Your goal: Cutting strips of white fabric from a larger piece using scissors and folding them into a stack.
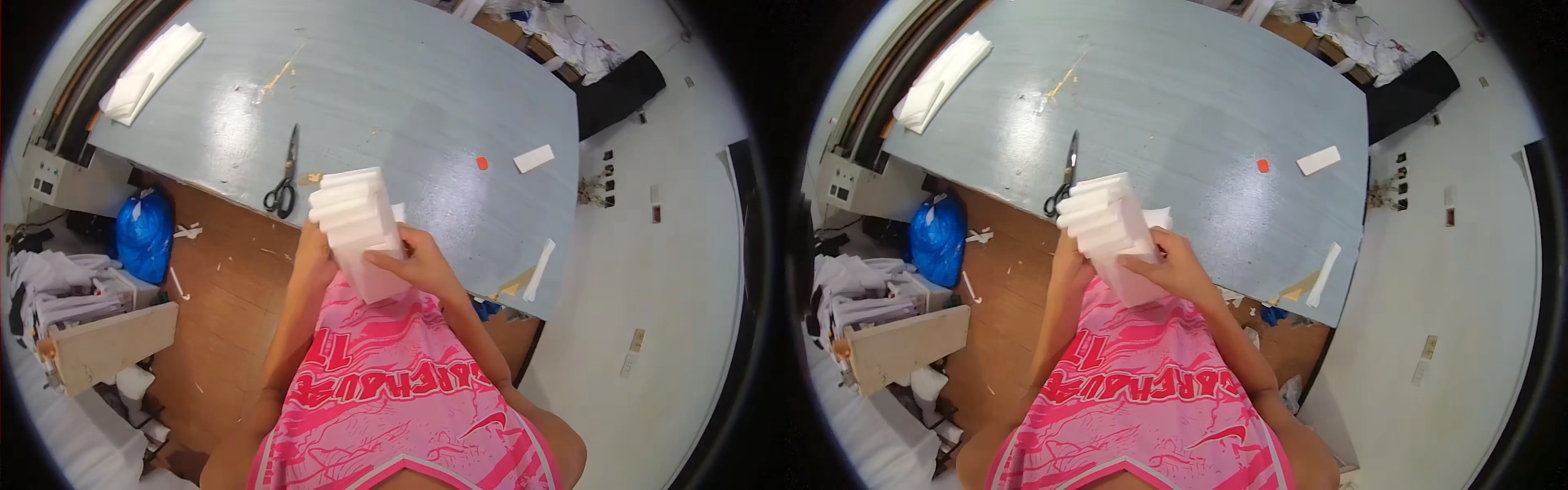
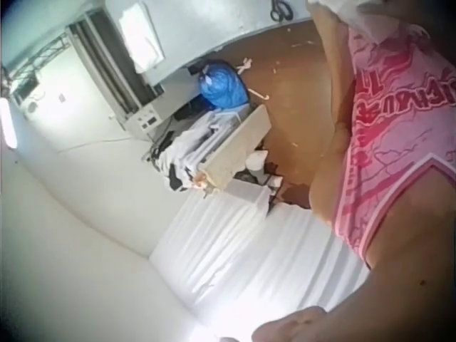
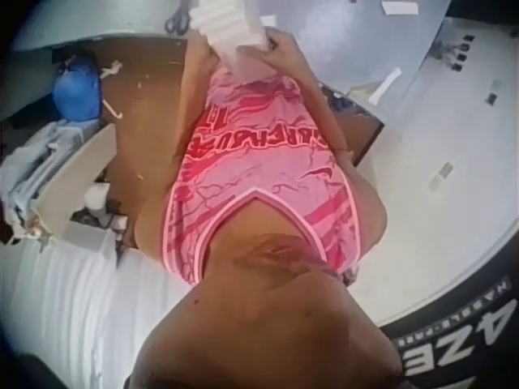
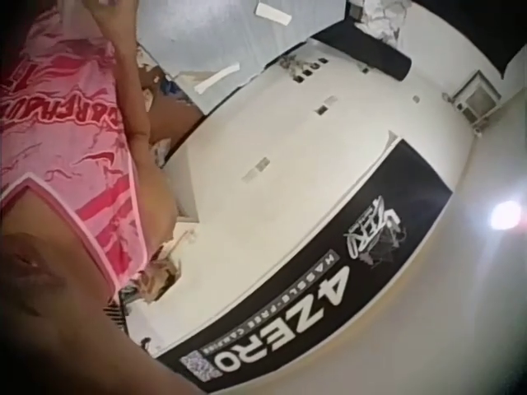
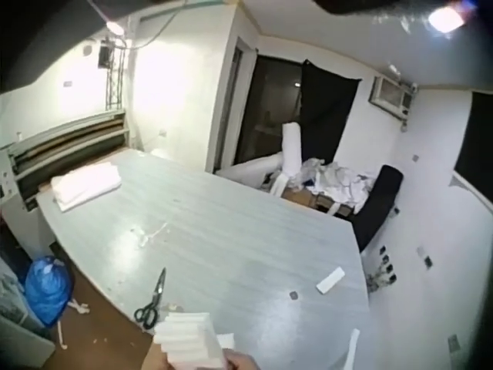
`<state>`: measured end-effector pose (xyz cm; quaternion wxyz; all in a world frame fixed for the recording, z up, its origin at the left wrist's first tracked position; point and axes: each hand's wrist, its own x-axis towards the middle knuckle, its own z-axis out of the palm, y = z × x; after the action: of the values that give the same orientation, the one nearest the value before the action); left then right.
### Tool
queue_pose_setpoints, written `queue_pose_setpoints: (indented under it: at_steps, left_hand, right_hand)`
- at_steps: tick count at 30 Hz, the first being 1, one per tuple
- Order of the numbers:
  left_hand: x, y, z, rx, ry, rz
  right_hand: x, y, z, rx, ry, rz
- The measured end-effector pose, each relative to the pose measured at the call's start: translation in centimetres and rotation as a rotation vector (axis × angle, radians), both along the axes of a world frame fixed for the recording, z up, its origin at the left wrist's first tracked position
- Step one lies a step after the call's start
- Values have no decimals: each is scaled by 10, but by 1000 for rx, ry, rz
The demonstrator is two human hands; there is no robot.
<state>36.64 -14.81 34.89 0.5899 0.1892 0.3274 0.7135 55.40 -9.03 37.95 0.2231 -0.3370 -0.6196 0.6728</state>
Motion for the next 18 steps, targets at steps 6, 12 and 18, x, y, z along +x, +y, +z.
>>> queue_pose_setpoints:
  at_steps: [6, 12, 18]
  left_hand:
    - [6, 22, -48, -120, -529, -202]
    - [2, 34, 8, -242, -251, -248]
    - [0, 45, 33, 11, 464, -95]
  right_hand:
    - [9, 4, 22, 15, -305, -36]
    - [22, 2, 33, 49, -379, -117]
    - [30, 0, 36, 270, -440, -191]
